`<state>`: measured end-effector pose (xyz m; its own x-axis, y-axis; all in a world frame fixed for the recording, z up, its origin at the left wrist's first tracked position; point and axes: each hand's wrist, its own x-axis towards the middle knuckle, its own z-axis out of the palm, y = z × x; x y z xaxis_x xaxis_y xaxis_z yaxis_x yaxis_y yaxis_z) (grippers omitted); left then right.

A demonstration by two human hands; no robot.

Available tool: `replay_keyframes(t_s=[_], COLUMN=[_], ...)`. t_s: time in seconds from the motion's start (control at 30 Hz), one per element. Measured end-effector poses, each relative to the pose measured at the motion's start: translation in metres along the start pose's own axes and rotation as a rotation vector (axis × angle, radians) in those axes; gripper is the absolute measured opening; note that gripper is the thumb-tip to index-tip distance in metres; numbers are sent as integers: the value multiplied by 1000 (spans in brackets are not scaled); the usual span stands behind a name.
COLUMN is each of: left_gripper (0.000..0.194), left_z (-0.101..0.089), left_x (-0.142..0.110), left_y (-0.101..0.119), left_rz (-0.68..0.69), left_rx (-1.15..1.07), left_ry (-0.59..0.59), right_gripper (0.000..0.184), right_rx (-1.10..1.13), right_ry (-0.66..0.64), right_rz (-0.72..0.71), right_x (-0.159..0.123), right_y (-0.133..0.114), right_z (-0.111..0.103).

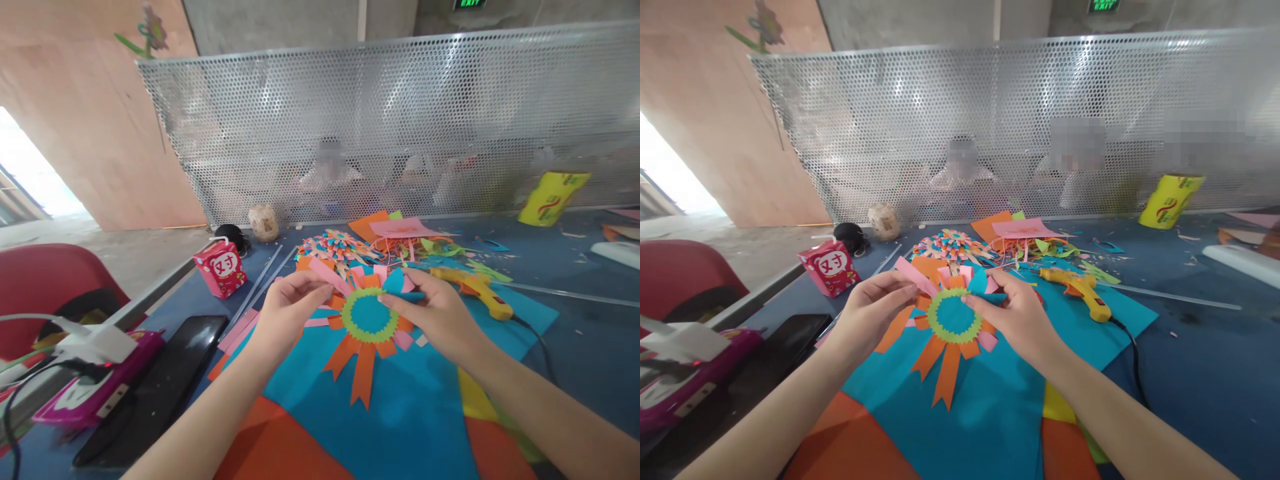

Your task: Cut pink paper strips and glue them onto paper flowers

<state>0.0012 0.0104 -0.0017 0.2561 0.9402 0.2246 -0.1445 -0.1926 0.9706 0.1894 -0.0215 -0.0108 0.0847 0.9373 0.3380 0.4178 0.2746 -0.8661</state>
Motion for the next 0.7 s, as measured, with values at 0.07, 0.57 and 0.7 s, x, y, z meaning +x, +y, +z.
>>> replay_keyframes(t_s=[0.07,0.57,0.7], left_gripper=[11,24,32], left_z=[0,-5,-5], left_x=[0,12,14], left_y=[1,-4,-10], left_rz=[-16,-177,-267], left_rx=[-64,-159,-120], left_ry=[-18,210,142], right_gripper=[17,11,8], right_rx=[38,281,133], right_ry=[-2,157,160], right_rz=[19,-247,-506], right_x=[0,8,7], right_y=[1,13,10], right_z=[0,-7,-10])
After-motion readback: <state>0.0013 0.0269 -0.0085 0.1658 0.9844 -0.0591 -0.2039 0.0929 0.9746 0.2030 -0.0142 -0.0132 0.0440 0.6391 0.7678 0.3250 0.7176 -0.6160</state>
